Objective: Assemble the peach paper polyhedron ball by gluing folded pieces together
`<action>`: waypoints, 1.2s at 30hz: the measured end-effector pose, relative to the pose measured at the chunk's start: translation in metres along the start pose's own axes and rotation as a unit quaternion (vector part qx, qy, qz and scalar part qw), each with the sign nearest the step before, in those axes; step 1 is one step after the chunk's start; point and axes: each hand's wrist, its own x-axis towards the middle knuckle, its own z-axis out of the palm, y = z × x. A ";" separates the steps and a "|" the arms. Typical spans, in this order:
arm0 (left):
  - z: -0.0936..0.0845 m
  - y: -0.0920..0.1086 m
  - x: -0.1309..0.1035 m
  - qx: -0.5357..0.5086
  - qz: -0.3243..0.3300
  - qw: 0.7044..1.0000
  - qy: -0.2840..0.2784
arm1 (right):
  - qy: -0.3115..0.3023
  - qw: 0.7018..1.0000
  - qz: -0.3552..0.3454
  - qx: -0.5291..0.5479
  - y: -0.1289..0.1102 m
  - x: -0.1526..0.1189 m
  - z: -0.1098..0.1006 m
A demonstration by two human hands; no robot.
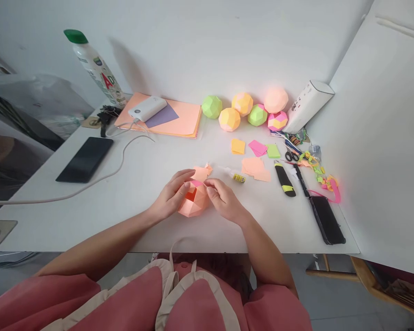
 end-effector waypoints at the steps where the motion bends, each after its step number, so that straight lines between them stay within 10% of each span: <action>1: 0.001 0.001 -0.001 -0.001 -0.004 1.000 0.006 | -0.027 1.000 0.007 0.001 -0.001 -0.002 -0.001; 8: 0.004 0.006 -0.010 -0.009 -0.044 0.999 -0.023 | -0.094 0.991 0.095 0.029 -0.004 -0.006 -0.004; 18: -0.008 -0.007 -0.003 -0.110 0.013 0.972 -0.208 | -0.163 0.979 0.020 0.123 0.005 0.003 -0.043; 23: 0.003 -0.012 -0.001 -0.152 0.014 0.968 -0.198 | -0.157 0.983 0.027 0.093 0.005 0.002 -0.043; 28: 0.007 -0.013 -0.002 -0.079 0.074 0.980 -0.164 | 0.002 0.997 -0.077 -0.018 -0.005 -0.001 -0.028; 36: 0.010 -0.007 -0.008 0.010 0.111 0.985 -0.132 | 0.128 0.908 -0.293 -0.272 -0.013 -0.001 -0.012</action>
